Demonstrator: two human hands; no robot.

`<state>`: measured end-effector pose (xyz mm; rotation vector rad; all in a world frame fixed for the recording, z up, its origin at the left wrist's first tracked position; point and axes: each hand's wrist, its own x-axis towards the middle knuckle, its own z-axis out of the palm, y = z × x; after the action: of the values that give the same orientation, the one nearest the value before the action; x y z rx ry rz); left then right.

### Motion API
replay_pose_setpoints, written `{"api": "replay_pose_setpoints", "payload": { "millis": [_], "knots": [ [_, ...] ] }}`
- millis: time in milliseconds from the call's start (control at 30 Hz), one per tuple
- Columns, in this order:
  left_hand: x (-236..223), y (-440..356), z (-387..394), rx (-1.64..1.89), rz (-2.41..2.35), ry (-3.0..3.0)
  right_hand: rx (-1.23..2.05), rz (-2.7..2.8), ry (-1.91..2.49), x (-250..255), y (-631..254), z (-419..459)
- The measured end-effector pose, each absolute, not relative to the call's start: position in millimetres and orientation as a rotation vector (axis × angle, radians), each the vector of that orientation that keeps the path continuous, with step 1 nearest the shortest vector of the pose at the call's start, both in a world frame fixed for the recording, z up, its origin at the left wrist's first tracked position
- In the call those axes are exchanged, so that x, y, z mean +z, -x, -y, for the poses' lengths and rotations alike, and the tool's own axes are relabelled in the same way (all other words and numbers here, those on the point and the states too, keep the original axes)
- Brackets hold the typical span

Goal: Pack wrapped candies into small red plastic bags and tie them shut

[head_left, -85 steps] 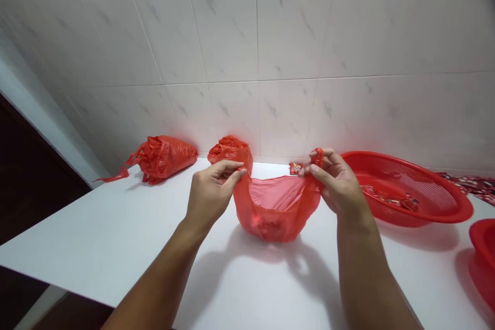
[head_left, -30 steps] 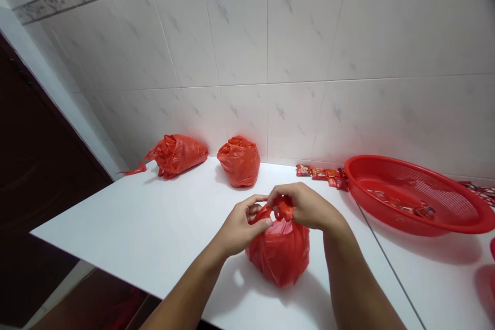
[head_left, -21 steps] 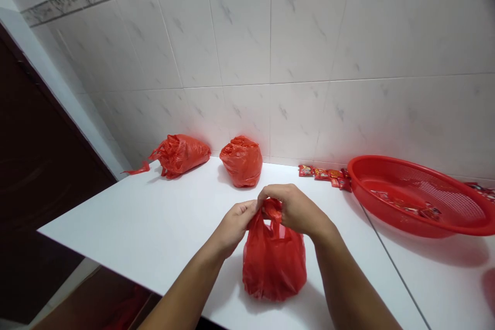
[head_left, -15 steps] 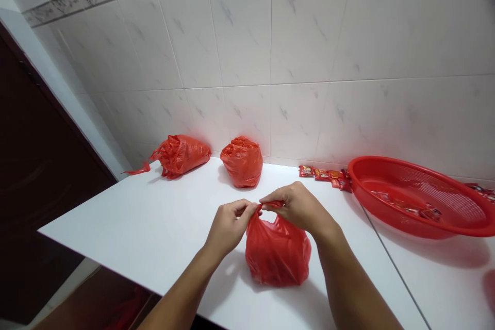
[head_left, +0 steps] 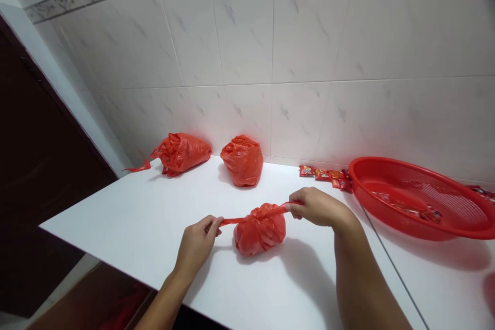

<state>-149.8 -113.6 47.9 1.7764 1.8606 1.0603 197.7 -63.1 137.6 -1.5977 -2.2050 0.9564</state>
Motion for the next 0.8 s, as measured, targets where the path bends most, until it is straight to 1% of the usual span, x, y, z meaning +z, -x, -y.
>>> {"api": "replay_pose_setpoints", "payload": {
  "millis": [67, 167, 267, 367, 500, 567, 700, 733, 800],
  "knots": [
    [56, 140, 115, 1.205, -1.713, -1.669, 1.039, 2.173, 1.461, 143, -191, 70],
    [73, 119, 122, 1.341, -1.444, -1.585, 1.264, 2.181, 1.104, 149, -174, 81],
    [88, 93, 133, 1.391, -1.300, -1.575, 1.255, 2.335, 0.803, 148, -152, 87],
    [96, 75, 145, 1.446, -1.265, -1.644, 1.267, 2.401, 0.750, 145, -139, 90],
    [91, 73, 159, 1.581, -1.251, -1.703, 1.487, 2.203, 0.692, 149, -142, 95],
    [87, 75, 165, 1.514, -1.252, -1.741, 1.544, 2.108, 0.614, 152, -145, 98],
    [84, 70, 173, 1.064, -1.254, -1.761, 1.587, 2.067, 0.430, 153, -141, 105],
    [83, 69, 174, 1.004, -1.257, -1.742, 1.569, 2.096, 0.406, 153, -138, 106],
    [79, 70, 175, 0.992, -1.251, -1.694, 1.448, 2.203, 0.411, 152, -135, 109]
  ]
}}
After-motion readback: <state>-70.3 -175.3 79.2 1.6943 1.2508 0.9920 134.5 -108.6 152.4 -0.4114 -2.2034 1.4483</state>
